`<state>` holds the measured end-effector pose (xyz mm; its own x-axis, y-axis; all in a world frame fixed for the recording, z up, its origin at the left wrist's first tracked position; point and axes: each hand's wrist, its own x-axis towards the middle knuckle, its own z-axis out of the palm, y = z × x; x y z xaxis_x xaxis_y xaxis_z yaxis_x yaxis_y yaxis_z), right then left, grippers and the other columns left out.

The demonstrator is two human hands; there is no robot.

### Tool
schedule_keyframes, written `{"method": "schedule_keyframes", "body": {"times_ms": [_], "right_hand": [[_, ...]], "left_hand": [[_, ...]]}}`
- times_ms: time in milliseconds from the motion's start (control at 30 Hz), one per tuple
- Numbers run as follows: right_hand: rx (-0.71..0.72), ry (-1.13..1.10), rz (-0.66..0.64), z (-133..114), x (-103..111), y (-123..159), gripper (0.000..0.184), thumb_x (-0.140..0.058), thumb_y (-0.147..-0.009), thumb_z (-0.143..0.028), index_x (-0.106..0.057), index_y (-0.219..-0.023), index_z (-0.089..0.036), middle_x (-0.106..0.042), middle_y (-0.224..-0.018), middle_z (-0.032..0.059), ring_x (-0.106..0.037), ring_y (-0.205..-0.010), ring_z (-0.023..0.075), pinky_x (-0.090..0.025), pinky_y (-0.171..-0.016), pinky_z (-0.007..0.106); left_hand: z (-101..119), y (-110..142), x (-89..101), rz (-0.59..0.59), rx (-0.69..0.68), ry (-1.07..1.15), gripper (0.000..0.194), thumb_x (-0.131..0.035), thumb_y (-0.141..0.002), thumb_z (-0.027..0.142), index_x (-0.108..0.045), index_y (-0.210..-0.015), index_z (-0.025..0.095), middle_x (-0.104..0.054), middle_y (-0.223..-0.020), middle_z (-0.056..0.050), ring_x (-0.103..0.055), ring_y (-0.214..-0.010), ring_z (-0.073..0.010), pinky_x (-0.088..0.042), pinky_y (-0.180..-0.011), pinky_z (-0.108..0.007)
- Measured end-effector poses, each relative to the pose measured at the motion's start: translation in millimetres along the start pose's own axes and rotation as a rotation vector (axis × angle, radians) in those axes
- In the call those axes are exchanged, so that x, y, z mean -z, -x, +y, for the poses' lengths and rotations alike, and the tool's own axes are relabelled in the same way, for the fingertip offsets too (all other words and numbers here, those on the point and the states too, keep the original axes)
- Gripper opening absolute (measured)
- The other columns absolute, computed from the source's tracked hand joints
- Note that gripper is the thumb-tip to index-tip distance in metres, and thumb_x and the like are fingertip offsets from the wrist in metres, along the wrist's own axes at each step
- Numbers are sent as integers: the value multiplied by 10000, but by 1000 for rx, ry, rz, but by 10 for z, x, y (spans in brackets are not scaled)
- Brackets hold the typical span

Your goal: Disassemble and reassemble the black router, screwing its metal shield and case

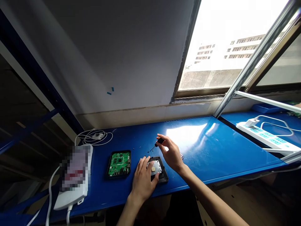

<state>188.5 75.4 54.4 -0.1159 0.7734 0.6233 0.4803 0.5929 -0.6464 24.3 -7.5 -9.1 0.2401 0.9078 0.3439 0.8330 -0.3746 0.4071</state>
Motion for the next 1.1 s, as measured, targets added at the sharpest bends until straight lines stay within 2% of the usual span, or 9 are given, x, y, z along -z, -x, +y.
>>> {"method": "schedule_keyframes", "body": {"times_ms": [133,267,367,500,700,867,1100], "right_hand": [[3,19,3,61,-120,20,316,-569,-988,-254,-584,-1301,-292,-722,-1096,71,-745,-873,213,-643,-787,395],[14,20,9,74,-126,37,318,-571,-990,-251,-581,-1305,-290,-719,-1102,71,-748,-881,208,-646,-784,384],[17,17,24,31,-19,81,327,-575,-994,-251,-567,-1317,-294,-718,-1112,69,-750,-906,200,-647,-805,378],[-10,-15,92,-50,243,240,346,-601,-986,-246,-555,-1326,-289,-722,-1169,78,-766,-951,198,-645,-850,368],[-225,-161,107,-112,554,526,370,-643,-961,-326,-558,-1318,-275,-750,-1136,80,-790,-899,229,-660,-830,402],[-359,-284,128,-115,613,626,401,-671,-933,-400,-569,-1296,-264,-761,-1110,88,-791,-885,242,-660,-845,438],[-423,-295,136,-80,642,699,446,-678,-921,-429,-565,-1311,-246,-762,-1119,105,-789,-903,254,-651,-871,462]], "left_hand": [[2,3,4,7,3,-12,366,-593,-950,341,-617,-1290,207,-583,-1455,-119,-504,-1386,-376,-471,-1105,-616],[7,3,6,24,2,-13,358,-598,-946,335,-619,-1283,216,-591,-1445,-115,-510,-1380,-372,-484,-1093,-612],[12,3,9,41,2,-6,347,-607,-937,312,-623,-1270,217,-597,-1433,-117,-513,-1375,-366,-481,-1099,-607],[16,14,27,62,-1,20,342,-592,-950,307,-621,-1273,201,-592,-1423,-127,-508,-1369,-357,-452,-1127,-599],[34,22,85,72,-42,77,303,-592,-954,302,-641,-1242,218,-603,-1379,-106,-500,-1349,-351,-461,-1119,-584],[56,20,131,71,-79,96,252,-625,-930,287,-672,-1174,247,-608,-1354,-88,-484,-1350,-356,-469,-1111,-593],[60,27,149,37,-96,101,233,-644,-921,284,-680,-1149,253,-597,-1362,-82,-467,-1351,-355,-471,-1108,-589]]}}
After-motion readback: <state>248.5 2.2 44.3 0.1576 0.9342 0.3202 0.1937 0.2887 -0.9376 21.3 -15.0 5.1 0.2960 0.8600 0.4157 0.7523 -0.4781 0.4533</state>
